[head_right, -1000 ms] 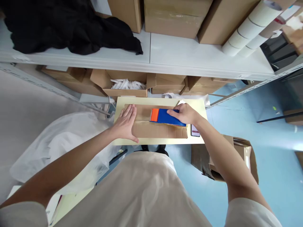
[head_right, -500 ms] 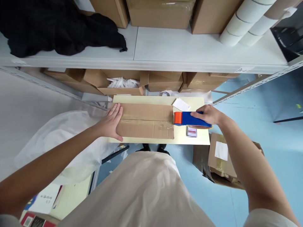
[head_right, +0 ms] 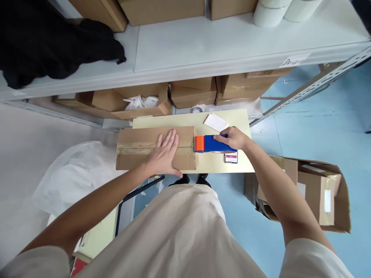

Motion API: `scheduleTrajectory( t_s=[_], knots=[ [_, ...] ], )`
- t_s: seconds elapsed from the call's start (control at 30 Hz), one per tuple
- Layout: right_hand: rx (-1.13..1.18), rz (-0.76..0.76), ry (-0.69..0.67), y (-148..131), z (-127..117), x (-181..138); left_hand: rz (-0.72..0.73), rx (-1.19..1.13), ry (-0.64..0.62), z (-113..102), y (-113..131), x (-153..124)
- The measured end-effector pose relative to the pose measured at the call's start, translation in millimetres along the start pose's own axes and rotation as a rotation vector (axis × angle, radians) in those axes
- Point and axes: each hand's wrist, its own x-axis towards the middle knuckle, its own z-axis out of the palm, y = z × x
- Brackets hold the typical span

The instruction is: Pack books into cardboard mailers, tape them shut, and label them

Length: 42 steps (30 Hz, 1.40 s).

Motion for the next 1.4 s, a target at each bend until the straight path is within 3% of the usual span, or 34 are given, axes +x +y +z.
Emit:
scheduleTrajectory(
  t_s=[0.17,0.47,0.67,0.77,0.93,1.1,1.27,1.4],
  knots=[
    [0.088,-0.023,-0.022,10,6,1,0.052,-0.01,0.017,0,36,35],
    [0.166,-0.023,-0.075,35,5,0,0.022,0.002,-0.049,1,31,38],
    [0.043,0.131,-0.083,77,-13,-23,0.026,-0.027,-0.066,3,31,39],
    [-0.077,0.171,-0.089,84,-19,-33,0.033,0.003,-0.081,0,33,38],
    [-0.347,0.181,0.004,44,-10,-21,0.091,0.046,-0.089,-15,40,40],
    [-0.383,0.064,0.145,1,17,10,0.305,0.082,-0.214,-27,47,63],
    [-0.434,0.062,0.11,-31,59,31,0.413,0.07,-0.331,-18,45,83],
    [-0.547,0.088,0.052,-47,75,20,0.381,0.071,-0.337,-10,42,87]
  ],
)
